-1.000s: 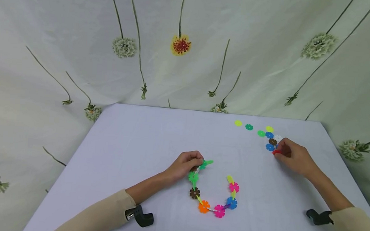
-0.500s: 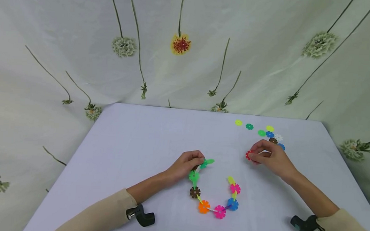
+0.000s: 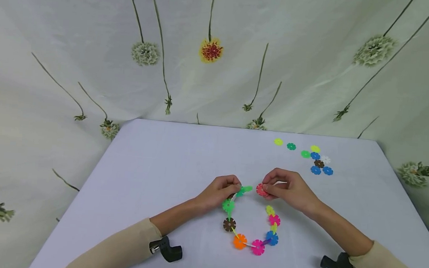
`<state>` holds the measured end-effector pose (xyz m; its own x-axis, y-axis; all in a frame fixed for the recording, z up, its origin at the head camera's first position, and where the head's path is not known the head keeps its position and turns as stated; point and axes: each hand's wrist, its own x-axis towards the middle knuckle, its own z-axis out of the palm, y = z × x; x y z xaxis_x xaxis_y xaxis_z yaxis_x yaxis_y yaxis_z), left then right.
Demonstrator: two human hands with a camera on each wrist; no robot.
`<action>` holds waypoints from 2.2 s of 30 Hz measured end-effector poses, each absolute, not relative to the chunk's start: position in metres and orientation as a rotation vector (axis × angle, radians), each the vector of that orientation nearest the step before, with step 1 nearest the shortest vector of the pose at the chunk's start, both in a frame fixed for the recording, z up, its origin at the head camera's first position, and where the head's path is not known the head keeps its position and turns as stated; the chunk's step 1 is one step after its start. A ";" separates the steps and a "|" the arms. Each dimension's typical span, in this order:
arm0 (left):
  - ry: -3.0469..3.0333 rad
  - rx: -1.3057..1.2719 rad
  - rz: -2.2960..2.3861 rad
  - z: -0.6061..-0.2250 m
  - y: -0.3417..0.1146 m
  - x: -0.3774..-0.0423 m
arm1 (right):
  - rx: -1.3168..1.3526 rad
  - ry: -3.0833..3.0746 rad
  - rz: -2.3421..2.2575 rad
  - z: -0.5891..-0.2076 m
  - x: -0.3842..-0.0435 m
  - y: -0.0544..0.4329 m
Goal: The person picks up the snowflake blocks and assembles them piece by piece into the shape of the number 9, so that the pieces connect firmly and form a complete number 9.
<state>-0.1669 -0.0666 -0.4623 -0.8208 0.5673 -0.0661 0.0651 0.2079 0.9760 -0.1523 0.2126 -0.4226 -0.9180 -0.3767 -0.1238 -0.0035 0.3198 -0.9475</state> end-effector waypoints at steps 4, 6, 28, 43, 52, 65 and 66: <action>2.074 0.613 1.651 -0.462 -0.065 -0.166 | -0.356 2.252 -1.670 -0.424 -0.152 0.207; 2.075 0.622 1.653 -0.462 -0.064 -0.166 | -0.367 2.240 -1.682 -0.425 -0.153 0.205; 2.082 0.623 1.678 -0.464 -0.065 -0.165 | -0.212 2.185 -1.863 -0.428 -0.147 0.184; 2.056 0.621 1.698 -0.467 -0.071 -0.164 | -0.398 2.639 -1.283 -0.431 -0.137 0.217; 2.042 0.614 1.738 -0.468 -0.073 -0.165 | -0.437 2.690 -1.092 -0.444 -0.124 0.233; 2.040 0.666 1.760 -0.464 -0.069 -0.161 | -0.544 2.769 -1.339 -0.445 -0.117 0.221; 2.042 0.670 1.759 -0.464 -0.069 -0.161 | -0.547 2.776 -1.347 -0.444 -0.116 0.221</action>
